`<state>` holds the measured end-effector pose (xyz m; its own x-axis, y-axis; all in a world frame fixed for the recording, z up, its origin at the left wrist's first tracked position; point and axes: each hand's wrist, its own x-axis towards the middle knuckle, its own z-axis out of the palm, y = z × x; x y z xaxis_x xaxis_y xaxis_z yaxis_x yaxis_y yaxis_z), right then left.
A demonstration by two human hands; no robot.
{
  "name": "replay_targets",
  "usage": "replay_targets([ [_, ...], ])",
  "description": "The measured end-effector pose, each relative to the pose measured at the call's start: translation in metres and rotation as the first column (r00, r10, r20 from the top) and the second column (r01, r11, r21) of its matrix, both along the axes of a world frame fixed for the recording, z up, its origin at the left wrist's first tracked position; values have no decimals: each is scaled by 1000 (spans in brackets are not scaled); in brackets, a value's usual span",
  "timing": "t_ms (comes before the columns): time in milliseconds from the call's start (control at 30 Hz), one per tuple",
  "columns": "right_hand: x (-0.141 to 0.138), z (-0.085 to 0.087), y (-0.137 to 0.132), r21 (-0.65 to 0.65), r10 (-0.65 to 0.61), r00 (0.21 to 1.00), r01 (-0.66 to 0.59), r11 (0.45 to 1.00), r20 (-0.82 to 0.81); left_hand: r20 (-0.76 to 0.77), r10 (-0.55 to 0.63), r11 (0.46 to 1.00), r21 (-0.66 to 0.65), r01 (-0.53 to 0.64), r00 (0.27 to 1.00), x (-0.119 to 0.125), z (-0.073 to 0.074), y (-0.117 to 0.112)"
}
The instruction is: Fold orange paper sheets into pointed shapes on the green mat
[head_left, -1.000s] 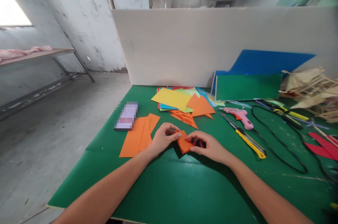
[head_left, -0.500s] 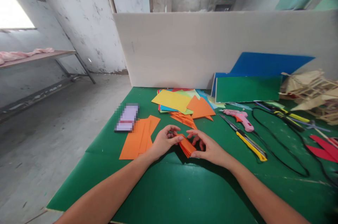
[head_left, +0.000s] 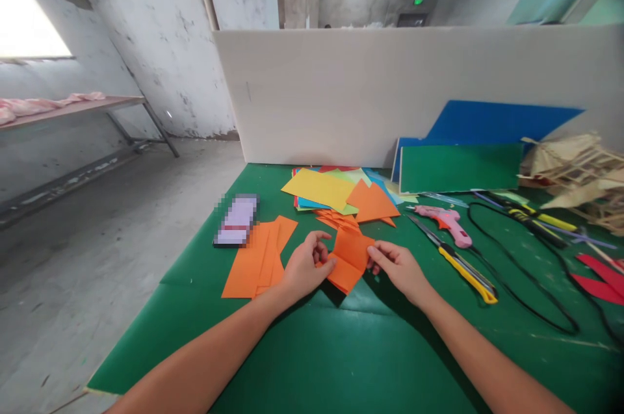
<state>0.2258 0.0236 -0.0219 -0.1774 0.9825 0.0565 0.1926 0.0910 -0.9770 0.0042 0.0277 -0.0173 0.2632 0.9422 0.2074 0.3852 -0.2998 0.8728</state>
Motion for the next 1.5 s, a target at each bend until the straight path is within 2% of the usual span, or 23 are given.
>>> replay_targets([
  [100, 2, 1, 1, -45, -68, 990, 63, 997, -127, -123, -73, 985, 144, 91, 990, -1, 2, -4],
  [200, 2, 3, -1, -101, -85, 968, 62, 993, -235, -194, -111, 959, 238, 157, 975, -1, 7, -10],
  [300, -1, 5, -6, -177, -15, 957, -38, 983, -291, -281, -83, 915, 359, 185, 956, 1, 15, -17],
  [367, -4, 7, -10, -213, 60, 951, -129, 968, -304, -356, -120, 859, 431, 277, 927, 2, 21, -21],
  [433, -7, 9, -14, -226, 119, 947, -191, 955, -300, -391, -150, 830, 450, 330, 908, 3, 24, -24],
  [500, -9, 11, -17, -236, 143, 944, -218, 947, -298, -377, -145, 836, 448, 317, 915, 4, 24, -25],
  [600, -10, 13, -18, -245, 116, 933, -208, 947, -342, -293, -162, 857, 431, 281, 943, 2, 23, -23],
  [700, -9, 14, -16, -244, 77, 929, -174, 954, -361, -292, -246, 851, 392, 350, 924, -5, 28, -20],
  [833, -6, 12, -10, -229, 27, 976, -77, 970, -217, -393, -372, 809, 306, 502, 841, -19, 42, -11],
  [900, -4, 9, -8, -161, 7, 995, -22, 987, -96, -413, -428, 795, 252, 552, 804, -28, 45, -4],
  [967, -3, 6, -7, -39, -18, 998, 21, 999, 59, -445, -481, 785, 166, 597, 756, -34, 45, 3],
  [1033, -2, 4, -6, 77, -44, 977, 28, 997, 209, -425, -485, 805, 124, 580, 764, -36, 43, 6],
  [1133, -1, 2, -6, 167, -63, 934, 4, 986, 352, -426, -413, 849, 141, 510, 805, -31, 43, 2],
  [1200, -1, 1, -7, 199, -72, 912, -12, 980, 405, -421, -385, 858, 164, 486, 821, -25, 44, -4],
  [1267, -1, 2, -7, 219, -82, 899, -16, 976, 430, -415, -410, 852, 146, 504, 813, -23, 46, -11],
  [1400, 0, 1, -6, 234, -116, 890, 11, 972, 441, -505, -459, 817, 82, 571, 730, -26, 48, -16],
  [1500, 2, -2, -3, 216, -110, 885, 11, 976, 452, -564, -435, 823, 67, 564, 702, -27, 46, -17],
])
